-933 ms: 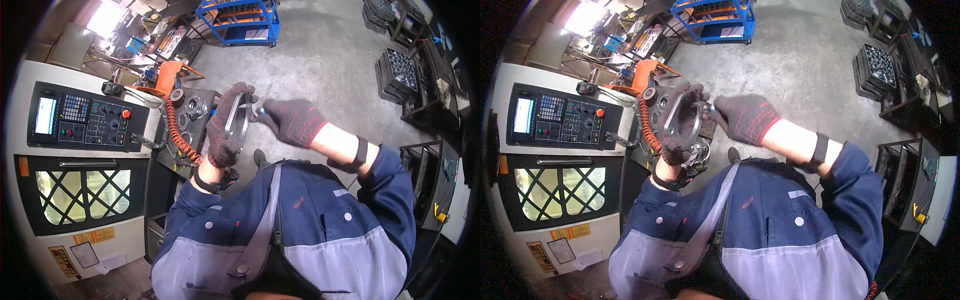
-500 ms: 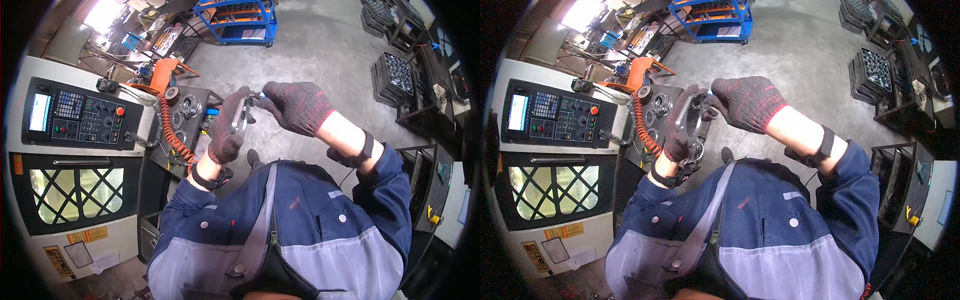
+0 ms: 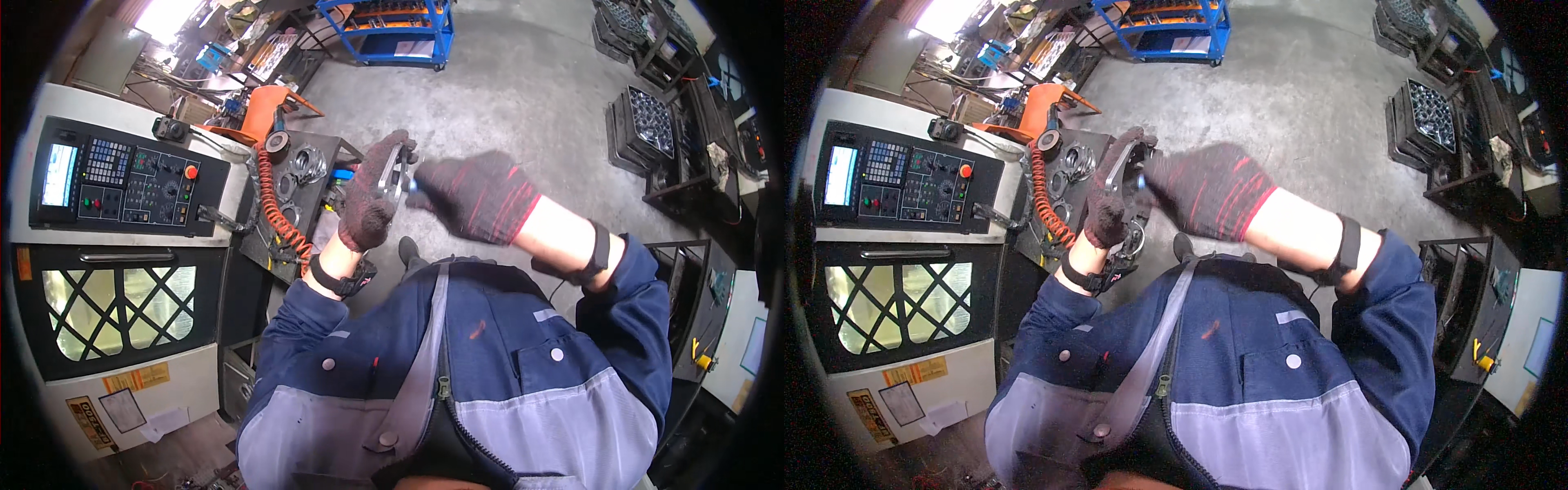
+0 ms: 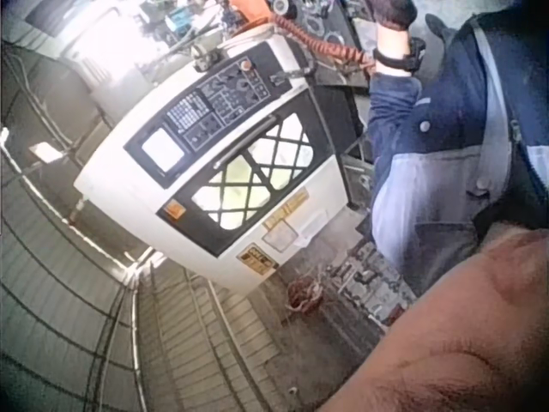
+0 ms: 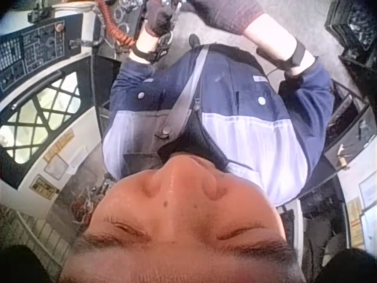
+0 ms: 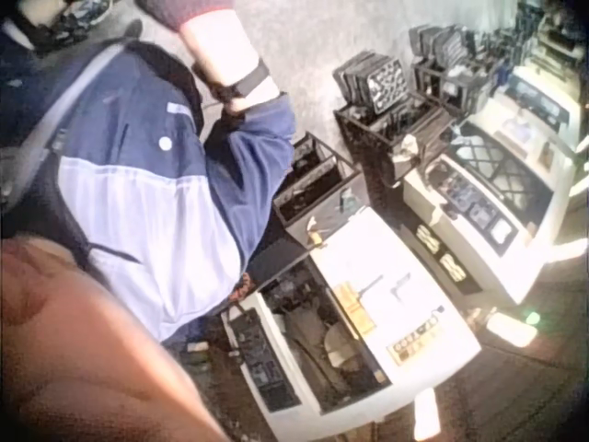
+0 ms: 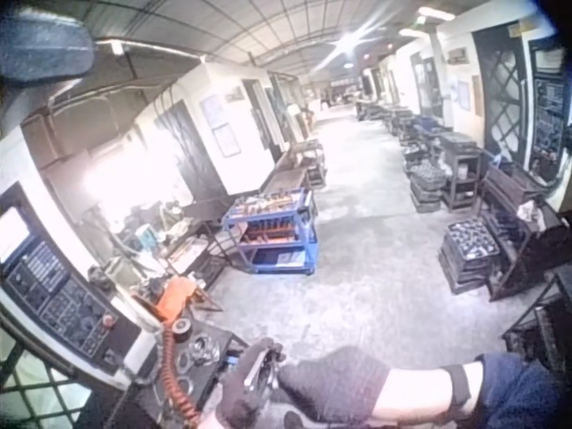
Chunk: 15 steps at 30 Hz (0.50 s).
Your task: The person uses a handheld deburring tool to smooth the edges of several metal flanges. They pick up each part from a stack, rotate it to access different edges, and scrape the tool along the perimeter before placing the part back down.
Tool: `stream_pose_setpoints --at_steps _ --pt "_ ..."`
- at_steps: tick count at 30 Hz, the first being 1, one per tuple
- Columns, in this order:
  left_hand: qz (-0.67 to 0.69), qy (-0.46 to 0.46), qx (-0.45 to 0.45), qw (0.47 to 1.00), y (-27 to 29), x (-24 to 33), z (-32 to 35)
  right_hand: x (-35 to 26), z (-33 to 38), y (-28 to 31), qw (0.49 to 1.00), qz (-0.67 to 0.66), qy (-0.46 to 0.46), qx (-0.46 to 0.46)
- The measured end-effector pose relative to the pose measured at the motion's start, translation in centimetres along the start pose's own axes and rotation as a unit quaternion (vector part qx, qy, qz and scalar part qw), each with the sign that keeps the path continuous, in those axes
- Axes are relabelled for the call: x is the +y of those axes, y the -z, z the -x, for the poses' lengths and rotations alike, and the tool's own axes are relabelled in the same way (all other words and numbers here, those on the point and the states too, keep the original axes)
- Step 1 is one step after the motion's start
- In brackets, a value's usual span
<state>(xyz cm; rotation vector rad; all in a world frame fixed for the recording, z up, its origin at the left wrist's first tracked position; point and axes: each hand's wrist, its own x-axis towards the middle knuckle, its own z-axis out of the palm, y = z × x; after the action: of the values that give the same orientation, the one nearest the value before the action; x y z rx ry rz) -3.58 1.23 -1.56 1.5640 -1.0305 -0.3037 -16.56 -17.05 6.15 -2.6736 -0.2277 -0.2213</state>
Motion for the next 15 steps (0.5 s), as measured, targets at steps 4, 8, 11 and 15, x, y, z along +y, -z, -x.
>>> stream_pose_setpoints --at_steps 4,8,11,15 --pt "0.092 -0.008 0.027 0.995 -0.2 1.0 1.1 1.5 -1.5 1.2 0.999 -0.01 -0.047 0.023" --pt "0.07 0.013 0.063 0.995 -0.7 2.2 1.4 1.5 -1.4 -1.5 0.987 -0.088 -0.131 0.007" --pt "0.138 0.028 0.077 0.987 -0.8 2.8 1.3 0.4 -0.7 -3.1 0.986 -0.096 -0.137 -0.028" --pt "0.151 0.054 0.063 0.985 -0.1 3.1 1.0 -1.7 0.5 -3.8 0.985 -0.073 -0.103 -0.119"
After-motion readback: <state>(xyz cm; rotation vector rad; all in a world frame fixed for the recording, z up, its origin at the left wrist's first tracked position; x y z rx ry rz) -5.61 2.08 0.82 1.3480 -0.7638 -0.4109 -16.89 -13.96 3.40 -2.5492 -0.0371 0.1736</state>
